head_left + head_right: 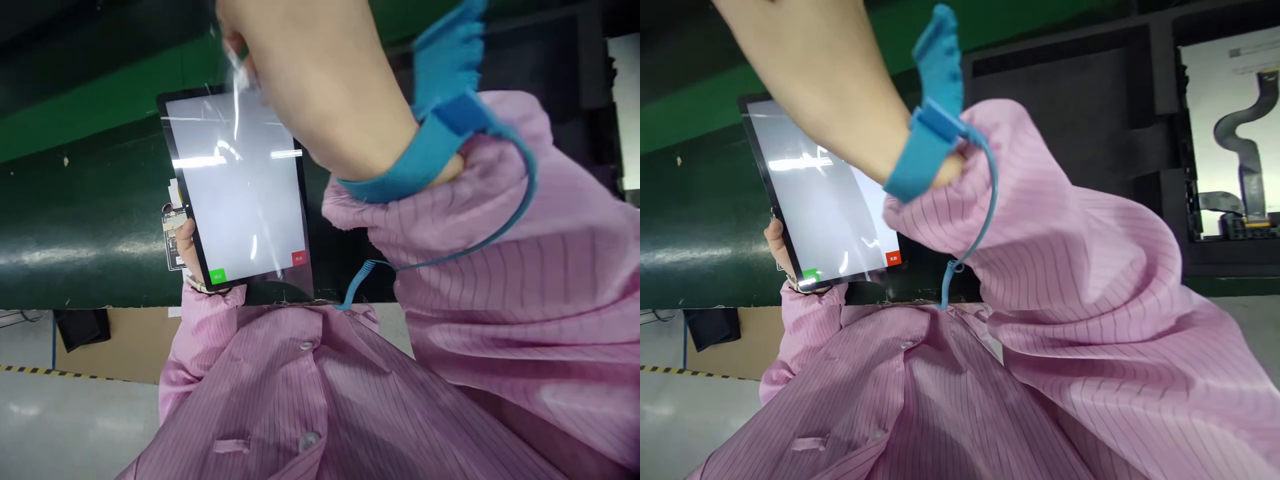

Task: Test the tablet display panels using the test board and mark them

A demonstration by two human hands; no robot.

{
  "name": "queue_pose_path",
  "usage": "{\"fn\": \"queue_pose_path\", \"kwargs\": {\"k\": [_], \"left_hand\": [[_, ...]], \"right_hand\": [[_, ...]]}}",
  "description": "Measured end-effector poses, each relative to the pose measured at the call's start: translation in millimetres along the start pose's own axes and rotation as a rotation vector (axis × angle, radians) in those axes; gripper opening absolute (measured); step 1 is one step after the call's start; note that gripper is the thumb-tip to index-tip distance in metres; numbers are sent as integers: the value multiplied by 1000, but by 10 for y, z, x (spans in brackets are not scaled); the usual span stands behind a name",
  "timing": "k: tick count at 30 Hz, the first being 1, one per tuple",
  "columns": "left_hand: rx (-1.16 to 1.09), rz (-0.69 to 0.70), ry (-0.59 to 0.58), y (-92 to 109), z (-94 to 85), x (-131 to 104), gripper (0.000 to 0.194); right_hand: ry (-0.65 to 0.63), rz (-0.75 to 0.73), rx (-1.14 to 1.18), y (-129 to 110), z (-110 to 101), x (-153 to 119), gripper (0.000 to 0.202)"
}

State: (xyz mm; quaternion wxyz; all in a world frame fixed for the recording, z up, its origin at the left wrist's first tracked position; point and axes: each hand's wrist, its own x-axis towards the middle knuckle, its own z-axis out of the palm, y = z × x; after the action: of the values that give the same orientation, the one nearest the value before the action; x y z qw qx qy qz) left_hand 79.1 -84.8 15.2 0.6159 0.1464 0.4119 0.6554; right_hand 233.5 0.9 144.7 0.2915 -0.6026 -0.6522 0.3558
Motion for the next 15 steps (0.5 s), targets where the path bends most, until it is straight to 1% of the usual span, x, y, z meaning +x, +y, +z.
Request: {"fn": "queue_pose_path", "kwargs": {"k": [1, 2, 3, 5, 6, 7, 9, 10, 12, 15], "left_hand": [[-17, 10, -10, -9, -7, -8, 17], [-41, 21, -27, -21, -15, -15, 17], [-67, 30, -48, -35, -22, -21, 17], [-114, 44, -79, -56, -27, -34, 20], [-124, 37, -86, -61, -26, -41, 22], [-121, 27, -83, -62, -25, -49, 25], [-94, -1, -59, -53, -31, -61, 33], [-79, -6, -43, -46, -41, -65, 35], [-46, 10, -8, -31, -74, -67, 36], [53, 12, 52, -18, -135, -58, 37]], "right_hand": [[66, -61, -103, 68, -13, -15, 40], [116, -138, -154, 146, -24, -31, 32], [130, -221, -160, 229, -33, -48, 29], [76, -340, -92, 395, -60, -87, 44], [40, -387, -42, 473, -79, -111, 46], [5, -430, -1, 547, -102, -136, 41], [-37, -513, 51, 684, -155, -186, 18], [-39, -532, 69, 749, -179, -207, 11], [-17, -514, 103, 873, -213, -230, 17], [39, -433, 187, 1039, -193, -195, 24]]}}
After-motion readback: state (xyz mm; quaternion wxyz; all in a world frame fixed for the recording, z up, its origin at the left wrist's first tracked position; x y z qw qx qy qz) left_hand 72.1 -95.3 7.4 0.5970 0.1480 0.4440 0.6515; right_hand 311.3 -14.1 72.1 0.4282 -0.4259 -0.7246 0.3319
